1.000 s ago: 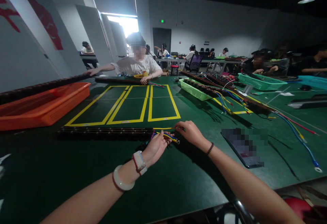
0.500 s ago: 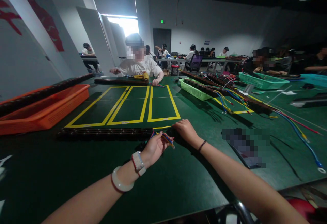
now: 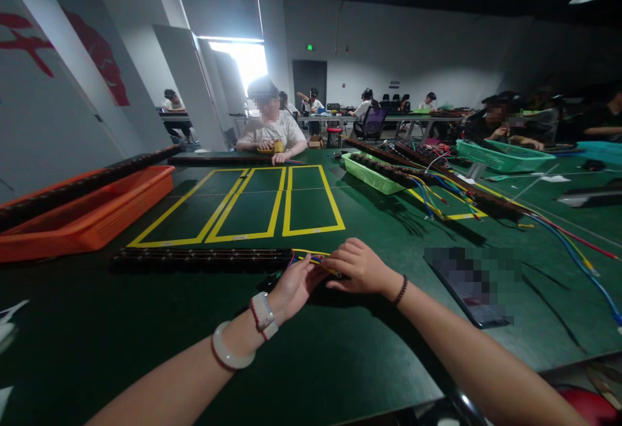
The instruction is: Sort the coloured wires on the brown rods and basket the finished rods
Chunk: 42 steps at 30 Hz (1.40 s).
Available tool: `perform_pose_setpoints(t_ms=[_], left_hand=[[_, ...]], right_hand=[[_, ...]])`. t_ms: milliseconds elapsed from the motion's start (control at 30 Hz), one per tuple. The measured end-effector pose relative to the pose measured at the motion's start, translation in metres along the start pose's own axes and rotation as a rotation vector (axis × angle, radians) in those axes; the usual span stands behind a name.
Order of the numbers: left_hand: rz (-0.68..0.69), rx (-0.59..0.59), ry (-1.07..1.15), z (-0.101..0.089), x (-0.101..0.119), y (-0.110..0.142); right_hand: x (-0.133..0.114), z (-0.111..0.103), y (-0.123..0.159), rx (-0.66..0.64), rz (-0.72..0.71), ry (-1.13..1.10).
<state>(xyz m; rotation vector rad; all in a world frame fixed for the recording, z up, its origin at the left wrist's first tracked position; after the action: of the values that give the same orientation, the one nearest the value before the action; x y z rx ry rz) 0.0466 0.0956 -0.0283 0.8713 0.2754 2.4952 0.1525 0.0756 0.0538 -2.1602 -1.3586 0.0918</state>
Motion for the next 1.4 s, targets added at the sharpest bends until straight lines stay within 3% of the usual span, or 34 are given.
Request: perform_pose_setpoints(t_ms=[167,400,533,700,833,1000,1200,1400], left_hand=[[0.046,-0.027,0.028,0.001,0.002,-0.002],[0.033,-0.064,0.019,0.001,-0.001,-0.005],[0.055,-0.102,0.010,0.004,0.000,-0.005],[0.078,-0.026,-0.044,0.001,0.003,-0.004],[0.082,0.015,-0.090,0.000,0.003,-0.002],[0.073,0.053,-0.128,0.002,0.004,0.003],[0.058,0.073,-0.187,0.003,0.005,0.005],[0.063,0.047,-0.208,0.006,0.006,0.007]], right_hand=[[-0.009,0.014,-0.003,-0.099,-0.111,0.124],[0.000,0.013,-0.001,-0.012,-0.015,0.157],[0.011,0.010,-0.002,0.071,0.213,-0.023],[0.031,0.015,0.004,0.096,0.529,-0.300],[0.042,0.025,0.010,0.027,0.635,-0.253],[0.044,0.036,0.012,-0.049,0.604,-0.123],[0.032,0.043,0.007,-0.113,0.345,-0.006],[0.021,0.049,-0.001,-0.239,0.238,0.097]])
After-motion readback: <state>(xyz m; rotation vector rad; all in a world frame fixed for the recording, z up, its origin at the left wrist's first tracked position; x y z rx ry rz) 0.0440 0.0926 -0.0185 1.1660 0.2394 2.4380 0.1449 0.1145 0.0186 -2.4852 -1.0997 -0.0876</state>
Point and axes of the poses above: each hand's wrist, its own y-axis away from the middle knuckle, its own z-axis out of the palm, x = y × z, the point moved 7 cm from there along -y, towards the middle knuckle, and after that the axes turned 7 degrees about y, right-handed, at the moved point
